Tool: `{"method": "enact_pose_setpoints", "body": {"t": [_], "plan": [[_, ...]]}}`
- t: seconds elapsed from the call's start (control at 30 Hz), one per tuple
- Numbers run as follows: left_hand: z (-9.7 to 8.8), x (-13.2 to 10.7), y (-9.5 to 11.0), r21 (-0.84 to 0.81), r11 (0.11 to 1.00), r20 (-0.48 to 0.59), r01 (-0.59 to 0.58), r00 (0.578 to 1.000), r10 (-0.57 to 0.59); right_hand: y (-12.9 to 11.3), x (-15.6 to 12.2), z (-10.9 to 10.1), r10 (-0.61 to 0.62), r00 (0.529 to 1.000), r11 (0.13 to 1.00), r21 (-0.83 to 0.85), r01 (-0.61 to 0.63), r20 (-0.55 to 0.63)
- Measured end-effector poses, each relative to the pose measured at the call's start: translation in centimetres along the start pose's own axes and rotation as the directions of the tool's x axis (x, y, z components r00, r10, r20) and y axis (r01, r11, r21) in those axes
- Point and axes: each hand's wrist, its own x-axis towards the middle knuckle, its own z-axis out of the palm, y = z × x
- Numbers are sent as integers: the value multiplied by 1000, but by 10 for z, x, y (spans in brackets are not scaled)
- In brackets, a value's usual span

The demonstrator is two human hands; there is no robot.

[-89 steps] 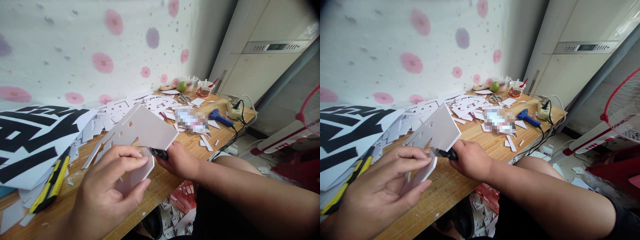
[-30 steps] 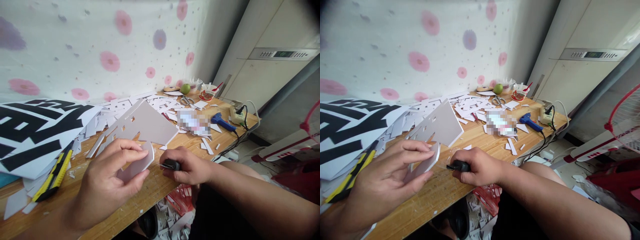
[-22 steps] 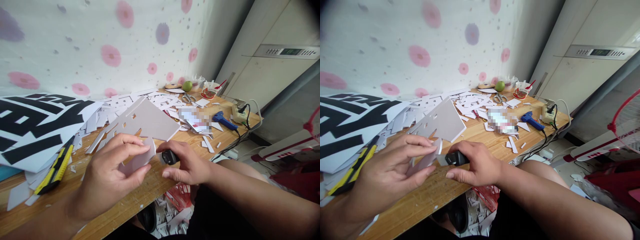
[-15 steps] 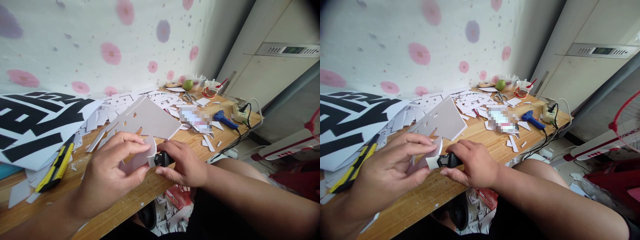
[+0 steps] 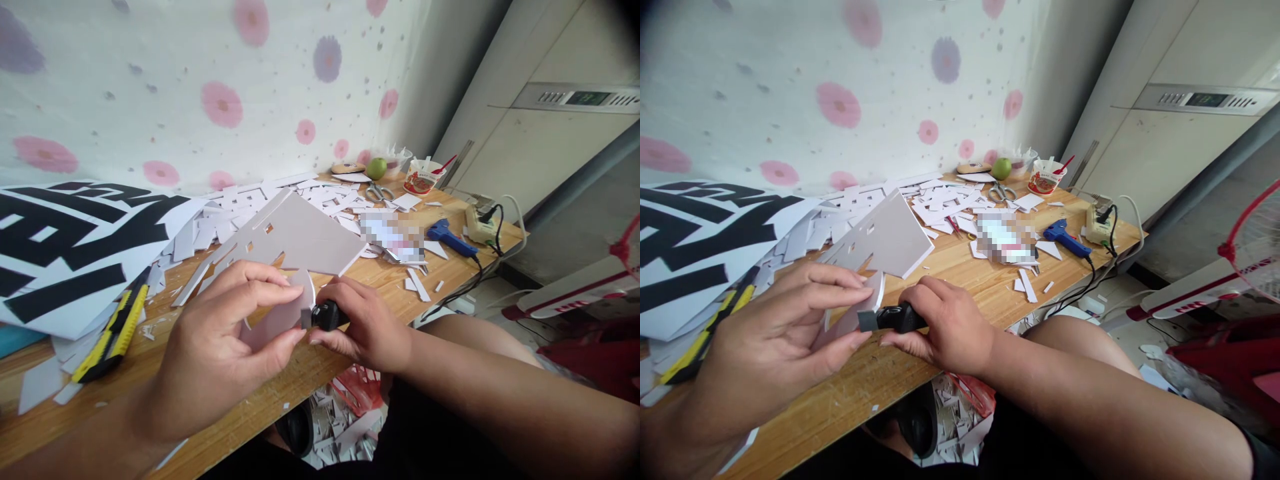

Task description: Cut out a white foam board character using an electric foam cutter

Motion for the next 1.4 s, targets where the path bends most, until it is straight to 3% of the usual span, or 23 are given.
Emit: {"method": "enact_pose_setpoints", "body": {"t": [0.5,0.7,0.93,1.4], "plan": [[0,-1,6,68,998,-34,-16,999,19,15,-2,-5,62,998,998,-30,-63,-26],[1,0,4,74,996,-18,-45,999,47,7,3,-8,-41,999,997,60,41,14],[2,0,3,80,996,-27,-45,999,47,2,6,-3,-25,995,990,138,12,95],[-3,-2,10,81,995,-14,-62,998,64,11,5,1,15,995,987,159,-31,100]]}}
